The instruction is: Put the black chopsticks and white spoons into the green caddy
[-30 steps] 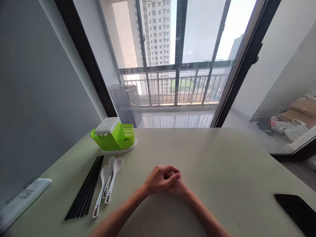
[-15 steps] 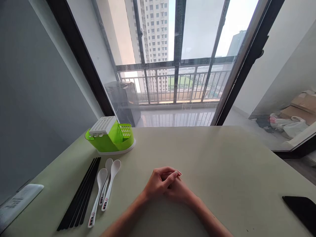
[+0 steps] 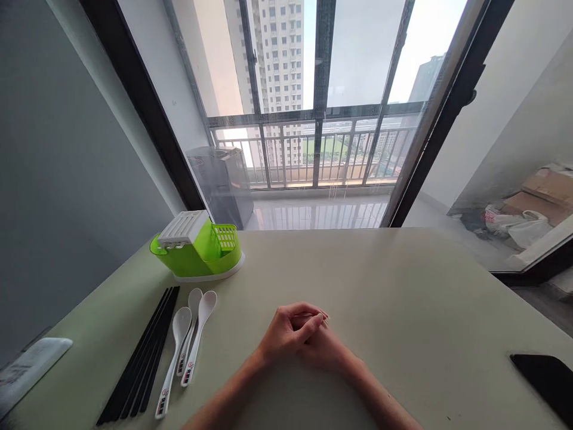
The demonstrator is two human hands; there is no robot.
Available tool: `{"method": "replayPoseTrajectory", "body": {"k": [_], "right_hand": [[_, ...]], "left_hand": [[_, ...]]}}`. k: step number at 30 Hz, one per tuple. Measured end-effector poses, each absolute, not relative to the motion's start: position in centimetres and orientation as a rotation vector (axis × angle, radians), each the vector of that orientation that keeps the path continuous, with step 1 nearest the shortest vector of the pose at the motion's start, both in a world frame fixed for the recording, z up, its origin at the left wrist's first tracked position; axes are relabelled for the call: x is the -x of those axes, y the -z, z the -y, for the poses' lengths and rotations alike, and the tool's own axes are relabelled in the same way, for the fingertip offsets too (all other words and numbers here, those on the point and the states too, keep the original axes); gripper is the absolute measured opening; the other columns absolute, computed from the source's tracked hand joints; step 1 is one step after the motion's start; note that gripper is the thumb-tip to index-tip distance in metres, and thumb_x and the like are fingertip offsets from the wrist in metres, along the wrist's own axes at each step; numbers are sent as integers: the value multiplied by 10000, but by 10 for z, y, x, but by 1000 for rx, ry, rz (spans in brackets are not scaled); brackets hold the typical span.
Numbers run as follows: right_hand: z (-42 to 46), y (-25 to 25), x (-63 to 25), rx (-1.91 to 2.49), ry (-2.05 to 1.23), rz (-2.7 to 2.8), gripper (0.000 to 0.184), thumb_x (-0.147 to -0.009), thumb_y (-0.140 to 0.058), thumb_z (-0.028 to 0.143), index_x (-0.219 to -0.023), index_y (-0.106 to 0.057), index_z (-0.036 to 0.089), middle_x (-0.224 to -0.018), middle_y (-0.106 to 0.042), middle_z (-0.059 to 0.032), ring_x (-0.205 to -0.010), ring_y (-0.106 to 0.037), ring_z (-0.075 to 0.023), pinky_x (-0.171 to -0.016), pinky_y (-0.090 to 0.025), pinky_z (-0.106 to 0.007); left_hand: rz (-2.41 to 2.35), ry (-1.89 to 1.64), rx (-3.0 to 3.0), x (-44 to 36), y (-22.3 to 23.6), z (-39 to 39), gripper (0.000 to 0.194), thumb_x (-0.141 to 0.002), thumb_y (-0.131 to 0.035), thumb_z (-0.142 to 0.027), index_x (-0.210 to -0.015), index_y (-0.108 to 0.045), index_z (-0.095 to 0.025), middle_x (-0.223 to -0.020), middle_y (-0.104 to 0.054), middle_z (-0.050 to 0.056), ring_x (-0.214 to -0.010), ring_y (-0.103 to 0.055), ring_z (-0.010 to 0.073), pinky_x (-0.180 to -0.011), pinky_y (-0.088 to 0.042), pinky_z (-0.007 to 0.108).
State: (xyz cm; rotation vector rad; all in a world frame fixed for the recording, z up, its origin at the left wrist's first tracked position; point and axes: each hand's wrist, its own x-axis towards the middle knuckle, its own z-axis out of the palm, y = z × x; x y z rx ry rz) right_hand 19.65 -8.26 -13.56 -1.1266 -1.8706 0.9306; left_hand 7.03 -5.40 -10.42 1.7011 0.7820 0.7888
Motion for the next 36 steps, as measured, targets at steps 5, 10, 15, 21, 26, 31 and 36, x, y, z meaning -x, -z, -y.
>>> {"method": "replayPoseTrajectory", "body": {"k": [5,10,15,21,26,31,36], "right_hand": [[81,141,-196,1144,-959,1862,244,-757,-545,74,-870,-724,197,-886,-765,-46,-863,-711,-223,-717,-558,-291],[80,151,-196,1136,-925,1860,263,-775,-537,72,-900,-730,200,-919,-765,-42,-910,-711,-218,-733,-553,-266],[80,154,-197,1127,-892,1877,235,-781,-550,70,-875,-717,206,-904,-765,-34,-879,-710,-213,-712,-551,-261],[82,148,-196,1146,-869,1871,261,-760,-533,40,-832,-710,219,-861,-757,-27,-888,-718,-232,-721,-561,-273],[83,145,-196,1150,-869,1880,250,-760,-525,56,-809,-703,224,-820,-748,-19,-876,-716,-229,-734,-564,-270],[82,144,-196,1131,-883,1877,222,-759,-543,78,-833,-706,209,-868,-760,-36,-837,-705,-214,-768,-571,-284],[82,144,-196,1127,-877,1881,248,-761,-528,53,-841,-712,199,-869,-755,-43,-844,-704,-210,-767,-563,-277]], "left_hand": [[-766,-776,-1683,-69,107,52,273,-863,-699,-368,-1022,-803,-173,-992,-798,81,-955,-731,234,-875,-562,305],[-756,-775,-1676,-69,106,53,267,-847,-718,-365,-1006,-798,-167,-1001,-798,83,-958,-729,232,-885,-557,304],[-753,-779,-1667,-70,105,53,278,-851,-710,-377,-1009,-796,-164,-1000,-799,83,-955,-732,230,-874,-560,297],[-780,-767,-1682,-69,105,54,289,-856,-694,-395,-1016,-797,-177,-995,-802,69,-946,-734,221,-874,-562,291],[-776,-777,-1703,-69,105,54,286,-865,-681,-392,-1023,-800,-185,-995,-804,63,-940,-732,220,-873,-562,295],[-785,-782,-1708,-69,104,54,282,-874,-674,-389,-1027,-803,-190,-988,-804,60,-940,-733,220,-880,-564,302],[-785,-775,-1712,-69,106,53,292,-872,-673,-379,-1042,-802,-179,-992,-802,68,-948,-733,223,-877,-565,301]]}}
